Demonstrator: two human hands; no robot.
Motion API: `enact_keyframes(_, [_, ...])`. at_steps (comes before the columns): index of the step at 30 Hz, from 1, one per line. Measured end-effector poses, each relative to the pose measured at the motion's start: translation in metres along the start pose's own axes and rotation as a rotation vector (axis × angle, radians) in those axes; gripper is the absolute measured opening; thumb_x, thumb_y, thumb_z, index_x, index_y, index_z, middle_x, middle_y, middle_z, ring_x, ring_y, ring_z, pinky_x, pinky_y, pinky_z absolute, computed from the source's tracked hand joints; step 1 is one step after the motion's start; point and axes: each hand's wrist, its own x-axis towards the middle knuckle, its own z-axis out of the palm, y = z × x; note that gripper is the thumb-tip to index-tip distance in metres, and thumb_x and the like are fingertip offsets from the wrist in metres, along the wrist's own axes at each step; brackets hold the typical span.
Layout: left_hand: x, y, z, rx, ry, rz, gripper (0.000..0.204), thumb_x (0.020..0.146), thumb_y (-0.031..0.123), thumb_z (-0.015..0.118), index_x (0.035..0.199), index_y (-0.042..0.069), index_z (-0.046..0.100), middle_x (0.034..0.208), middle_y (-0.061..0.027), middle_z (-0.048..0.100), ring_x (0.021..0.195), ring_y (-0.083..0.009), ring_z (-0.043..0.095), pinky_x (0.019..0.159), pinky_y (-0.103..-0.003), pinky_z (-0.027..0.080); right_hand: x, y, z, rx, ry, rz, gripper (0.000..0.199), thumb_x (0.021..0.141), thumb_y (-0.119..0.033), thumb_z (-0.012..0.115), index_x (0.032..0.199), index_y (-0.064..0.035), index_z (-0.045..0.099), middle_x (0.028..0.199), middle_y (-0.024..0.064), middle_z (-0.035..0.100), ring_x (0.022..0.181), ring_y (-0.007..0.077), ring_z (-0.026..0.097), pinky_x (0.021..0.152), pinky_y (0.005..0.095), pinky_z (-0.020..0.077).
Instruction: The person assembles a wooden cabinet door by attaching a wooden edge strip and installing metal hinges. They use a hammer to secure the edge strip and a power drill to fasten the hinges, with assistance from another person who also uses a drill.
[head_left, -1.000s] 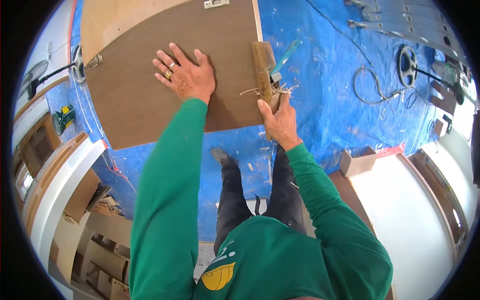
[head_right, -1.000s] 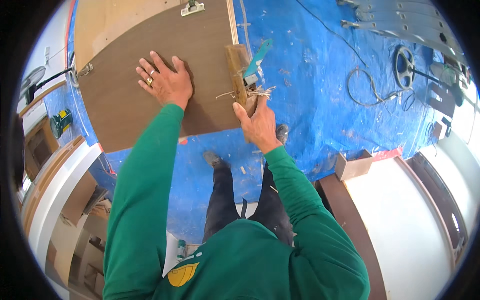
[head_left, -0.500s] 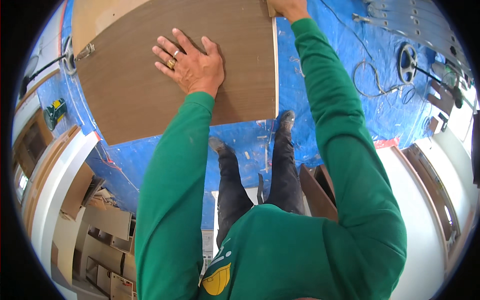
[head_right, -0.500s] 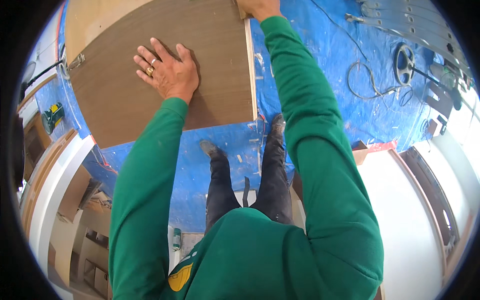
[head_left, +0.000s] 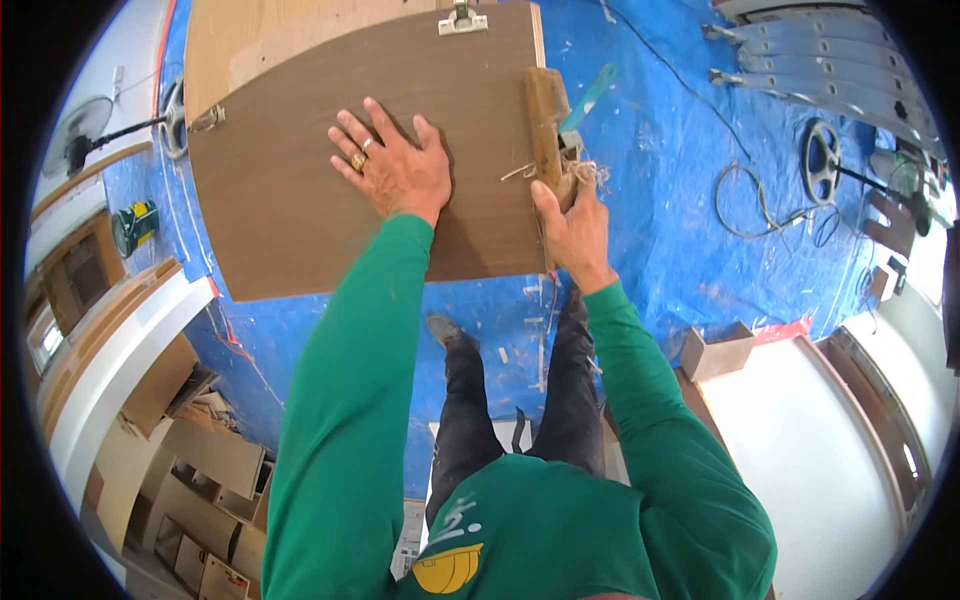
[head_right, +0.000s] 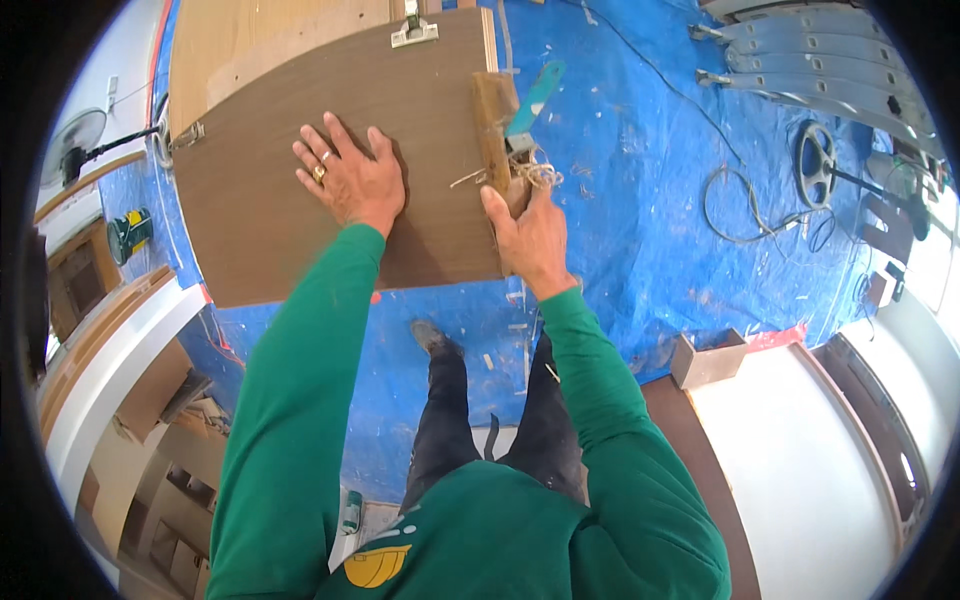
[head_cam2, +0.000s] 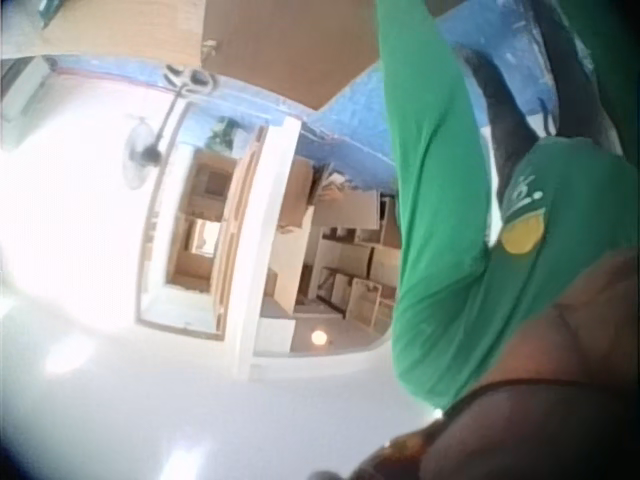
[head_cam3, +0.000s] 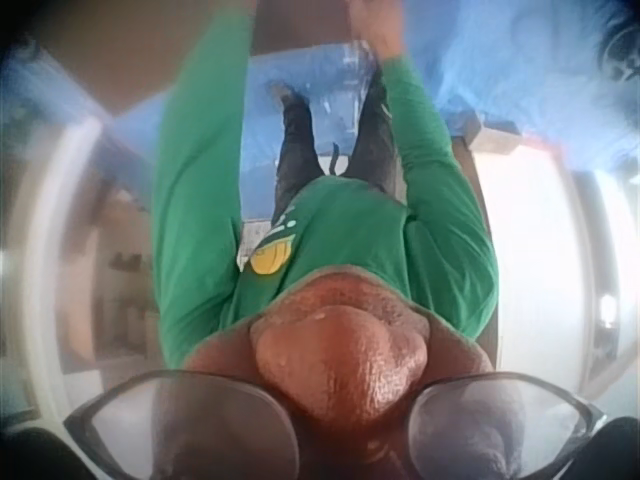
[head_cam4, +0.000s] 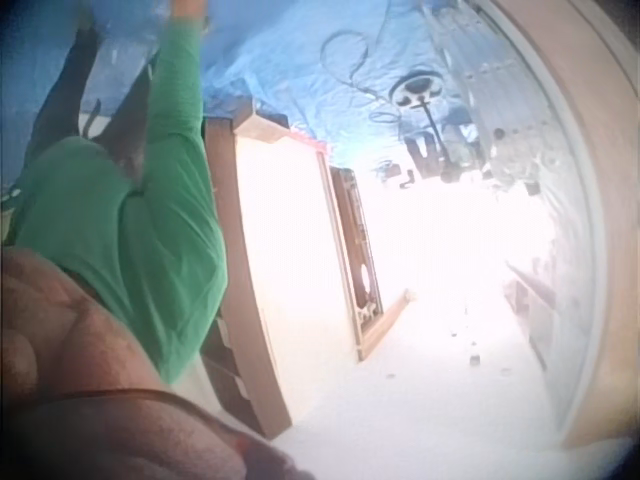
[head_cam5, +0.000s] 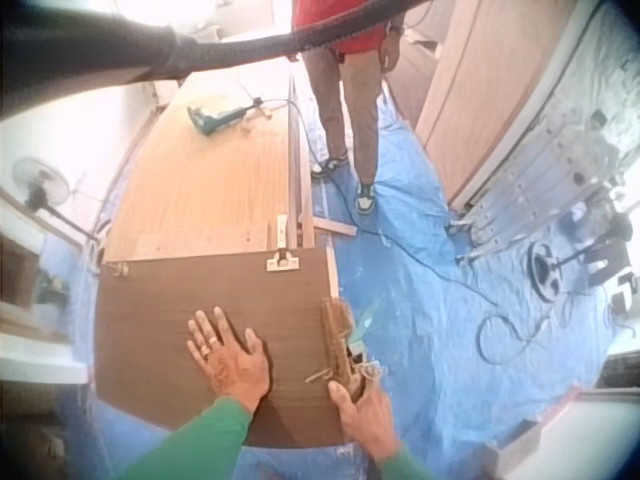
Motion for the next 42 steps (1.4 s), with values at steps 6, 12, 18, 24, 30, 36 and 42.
enact_keyframes(6, [-0.003, 0.0, 0.003, 0.017, -0.035, 0.002, 0.082, 0.111, 0.054, 0.044, 0.175, 0.008, 0.024, 0.181, -0.0276, 0.015, 0.169, -0.0462, 0.006, 0.135, -0.063, 0.007, 0.144, -0.052, 0.003, -0.009, 0.08, -0.111, 0.086, 0.096, -0.066, 0.071, 0.14, 0.0064, 0.057, 0.11, 0.0366, 0.075, 0.105, 0.0548, 0.072, 0.091, 0.0551, 0.0582])
enact_keyframes(12, [-0.003, 0.003, 0.0, 0.006, -0.036, 0.017, 0.082, 0.111, 0.054, 0.044, 0.174, 0.006, 0.025, 0.181, -0.0286, 0.015, 0.169, -0.0476, 0.005, 0.134, -0.064, 0.006, 0.251, -0.103, 0.001, -0.035, 0.187, -0.212, 0.093, 0.101, -0.067, 0.06, 0.145, 0.0142, 0.056, 0.135, 0.0445, 0.065, 0.131, 0.0571, 0.062, 0.111, 0.0544, 0.0507])
enact_keyframes(18, [0.001, 0.006, 0.006, 0.014, 0.024, 0.026, 0.08, 0.111, 0.054, 0.044, 0.174, 0.008, 0.026, 0.181, -0.0283, 0.017, 0.169, -0.0476, 0.009, 0.134, -0.064, 0.007, 0.129, -0.039, 0.004, -0.047, 0.113, -0.006, 0.101, 0.093, -0.069, 0.073, 0.147, 0.0133, 0.052, 0.115, 0.041, 0.073, 0.11, 0.055, 0.072, 0.095, 0.0541, 0.0591])
enact_keyframes(24, [0.003, 0.001, 0.008, 0.023, 0.0, 0.001, 0.08, 0.112, 0.055, 0.043, 0.175, 0.011, 0.025, 0.182, -0.0252, 0.017, 0.169, -0.0446, 0.008, 0.136, -0.06, 0.007, -0.031, 0.026, 0.0, -0.004, -0.039, 0.048, 0.081, 0.097, -0.061, 0.074, 0.129, 0.0116, 0.061, 0.089, 0.0348, 0.074, 0.085, 0.0549, 0.072, 0.078, 0.0576, 0.0573])
enact_keyframes(30, [0.0, 0.003, -0.001, 0.016, -0.033, -0.011, 0.079, 0.112, 0.054, 0.043, 0.176, 0.011, 0.023, 0.182, -0.0256, 0.015, 0.17, -0.0437, 0.007, 0.136, -0.06, 0.006, -0.002, 0.0, -0.007, 0.012, -0.091, 0.077, 0.077, 0.098, -0.059, 0.074, 0.129, 0.0109, 0.062, 0.104, 0.037, 0.075, 0.099, 0.0554, 0.071, 0.086, 0.0586, 0.0565])
enact_keyframes(36, [-0.004, 0.004, -0.002, 0.013, -0.049, -0.004, 0.081, 0.111, 0.054, 0.043, 0.175, 0.008, 0.023, 0.182, -0.0267, 0.015, 0.17, -0.0448, 0.006, 0.136, -0.06, 0.006, 0.17, -0.056, 0.004, -0.095, 0.076, -0.105, 0.099, 0.095, -0.074, 0.069, 0.133, 0.016, 0.059, 0.109, 0.0395, 0.074, 0.105, 0.0543, 0.073, 0.09, 0.0559, 0.0594])
enact_keyframes(42, [-0.002, 0.013, 0.004, -0.076, -0.023, 0.024, 0.083, 0.11, 0.056, 0.044, 0.175, 0.007, 0.025, 0.181, -0.0291, 0.015, 0.169, -0.0471, 0.006, 0.135, -0.063, 0.005, 0.243, -0.093, -0.011, -0.024, 0.174, -0.205, 0.094, 0.099, -0.069, 0.063, 0.148, 0.0122, 0.056, 0.136, 0.0423, 0.065, 0.133, 0.0563, 0.061, 0.112, 0.0534, 0.05])
